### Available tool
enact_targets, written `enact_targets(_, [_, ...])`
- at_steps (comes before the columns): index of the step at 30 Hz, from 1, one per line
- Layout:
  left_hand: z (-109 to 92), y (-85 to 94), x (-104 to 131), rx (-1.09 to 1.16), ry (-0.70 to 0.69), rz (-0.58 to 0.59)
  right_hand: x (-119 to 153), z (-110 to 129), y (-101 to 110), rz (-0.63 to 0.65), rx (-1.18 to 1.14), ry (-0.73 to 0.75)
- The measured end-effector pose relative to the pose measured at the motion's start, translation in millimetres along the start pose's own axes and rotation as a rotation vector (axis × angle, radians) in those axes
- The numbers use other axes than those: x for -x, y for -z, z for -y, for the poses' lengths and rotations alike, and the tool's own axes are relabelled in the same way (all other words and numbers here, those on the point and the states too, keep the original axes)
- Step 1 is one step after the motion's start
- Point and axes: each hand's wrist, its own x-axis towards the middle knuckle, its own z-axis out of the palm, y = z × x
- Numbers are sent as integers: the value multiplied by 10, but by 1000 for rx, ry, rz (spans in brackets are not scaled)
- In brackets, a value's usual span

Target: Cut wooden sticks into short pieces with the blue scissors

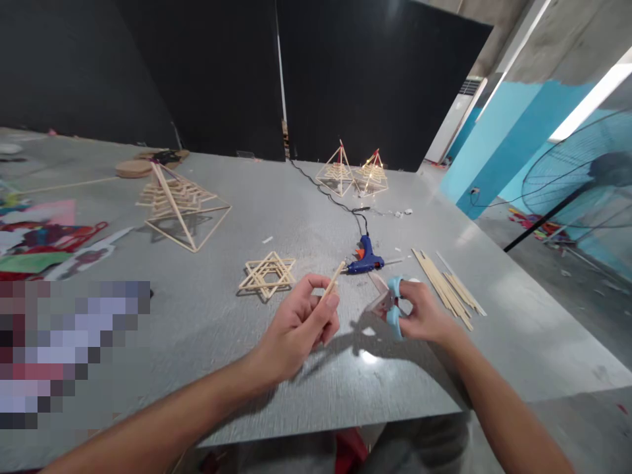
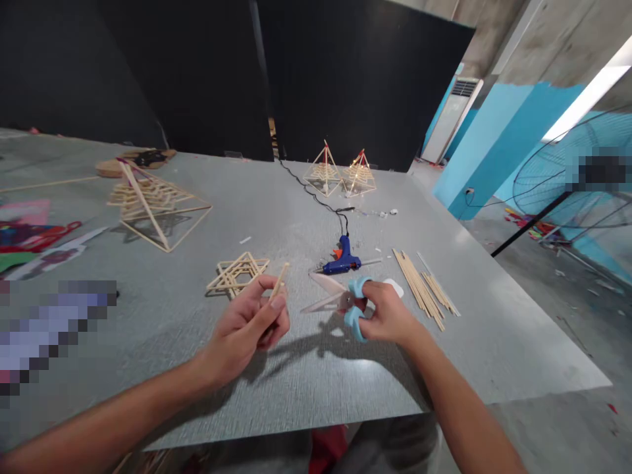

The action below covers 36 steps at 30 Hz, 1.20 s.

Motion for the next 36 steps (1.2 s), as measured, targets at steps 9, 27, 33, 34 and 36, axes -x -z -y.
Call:
enact_targets(9, [-79, 18, -9, -131, -134, 25, 13, -91, -20, -7, 50, 45])
enact_targets(27, [-73, 94, -39, -61, -82, -3, 14, -55, -39, 45, 42, 27])
enact_targets(33, [-97, 179, -50, -157, -123, 70, 22, -66, -16, 49, 41, 38])
enact_targets(34, [-124, 207, -52, -195, -129, 103, 26, -64, -4, 58, 41, 44])
enact_targets(36, [-184, 269, -58, -267, -159, 157, 33, -50, 20, 78, 44, 51])
